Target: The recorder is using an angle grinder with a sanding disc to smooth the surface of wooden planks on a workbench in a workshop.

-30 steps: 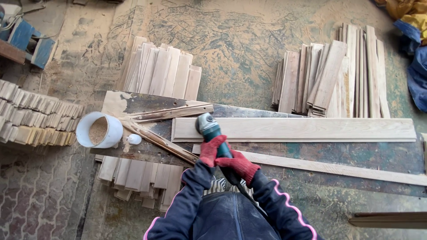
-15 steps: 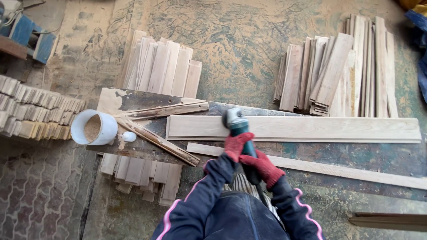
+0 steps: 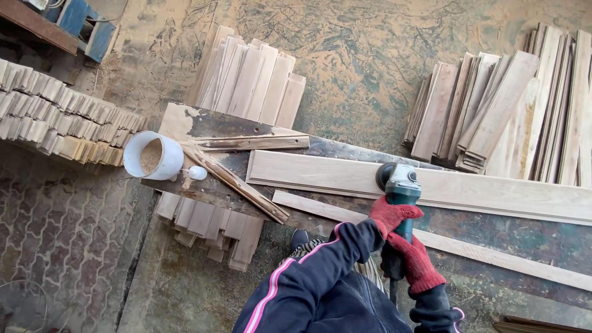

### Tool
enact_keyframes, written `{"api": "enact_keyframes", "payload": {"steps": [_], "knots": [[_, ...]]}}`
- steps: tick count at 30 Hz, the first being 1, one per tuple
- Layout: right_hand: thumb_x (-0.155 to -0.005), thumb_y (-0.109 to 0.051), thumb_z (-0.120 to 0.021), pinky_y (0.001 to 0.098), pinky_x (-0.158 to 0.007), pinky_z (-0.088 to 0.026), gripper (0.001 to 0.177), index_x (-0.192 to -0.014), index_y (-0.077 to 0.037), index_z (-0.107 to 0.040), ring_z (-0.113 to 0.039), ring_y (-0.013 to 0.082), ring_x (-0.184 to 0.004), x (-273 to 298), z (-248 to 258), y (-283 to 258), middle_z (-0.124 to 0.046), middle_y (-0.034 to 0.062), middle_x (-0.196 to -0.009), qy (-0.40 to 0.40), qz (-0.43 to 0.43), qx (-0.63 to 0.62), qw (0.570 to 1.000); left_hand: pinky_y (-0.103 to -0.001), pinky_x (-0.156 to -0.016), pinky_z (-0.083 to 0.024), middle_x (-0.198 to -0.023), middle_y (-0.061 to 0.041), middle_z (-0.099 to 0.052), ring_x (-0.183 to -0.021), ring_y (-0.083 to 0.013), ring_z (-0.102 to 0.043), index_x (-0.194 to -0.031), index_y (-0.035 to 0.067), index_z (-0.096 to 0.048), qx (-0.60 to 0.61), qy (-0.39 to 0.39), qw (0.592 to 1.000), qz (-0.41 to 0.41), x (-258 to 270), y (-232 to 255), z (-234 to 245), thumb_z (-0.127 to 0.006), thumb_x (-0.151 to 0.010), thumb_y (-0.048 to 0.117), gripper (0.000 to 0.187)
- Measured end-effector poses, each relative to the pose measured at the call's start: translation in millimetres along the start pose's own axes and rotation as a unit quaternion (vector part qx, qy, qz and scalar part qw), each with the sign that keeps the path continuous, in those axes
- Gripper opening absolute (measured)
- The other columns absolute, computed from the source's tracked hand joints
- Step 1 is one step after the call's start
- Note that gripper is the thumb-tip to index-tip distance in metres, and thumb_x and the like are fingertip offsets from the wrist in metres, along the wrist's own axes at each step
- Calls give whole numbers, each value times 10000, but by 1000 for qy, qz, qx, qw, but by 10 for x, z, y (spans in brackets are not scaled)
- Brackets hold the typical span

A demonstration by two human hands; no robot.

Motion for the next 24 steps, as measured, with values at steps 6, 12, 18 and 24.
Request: {"api": "enact_keyframes", "payload": {"steps": [6, 12, 18, 24], "knots": [[-877, -226, -734, 451, -536, -493, 410, -1162, 52, -636, -599, 336, -633, 108, -689, 41, -648, 243, -813, -55, 14, 57, 997, -302, -689, -589, -905, -92, -733, -724, -188, -668, -1057, 23, -724, 81, 48, 995, -15, 204, -20, 766, -884, -605, 217, 517], [-755, -295, -868, 379, -655, -494, 453, -1056, 6, -716, -616, 278, -708, 303, -1721, -27, -664, 178, -787, -99, 78, 162, 979, -470, -588, -619, -872, -123, -716, -716, -273, -692, -1092, 88, -712, 217, 101, 970, -29, -252, -462, 1803, -955, -630, 132, 524], [-600, -445, -1010, 355, -815, -528, 606, -1017, -85, -758, -656, 252, -859, 164, -2329, 65, -683, 115, -847, -139, 99, 235, 957, -544, -522, -658, -805, -165, -741, -704, -344, -760, -1061, 74, -733, 266, 198, 944, 8, -80, -460, 2671, -977, -642, 160, 493], [-614, -569, -977, 340, -842, -539, 734, -1130, -106, -735, -676, 255, -890, -147, -2253, 185, -687, 113, -890, -189, 75, 275, 940, -511, -511, -638, -743, -224, -717, -652, -364, -750, -934, -20, -663, 323, 235, 916, -27, 491, 22, 2539, -895, -688, 93, 357]]}}
Point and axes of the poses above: each hand's wrist, its own x-axis away from the middle knuckle, its own z-axis out of the back of the hand, y = z × x, the point moved 5 cm from there along -x, towards the middle knuckle
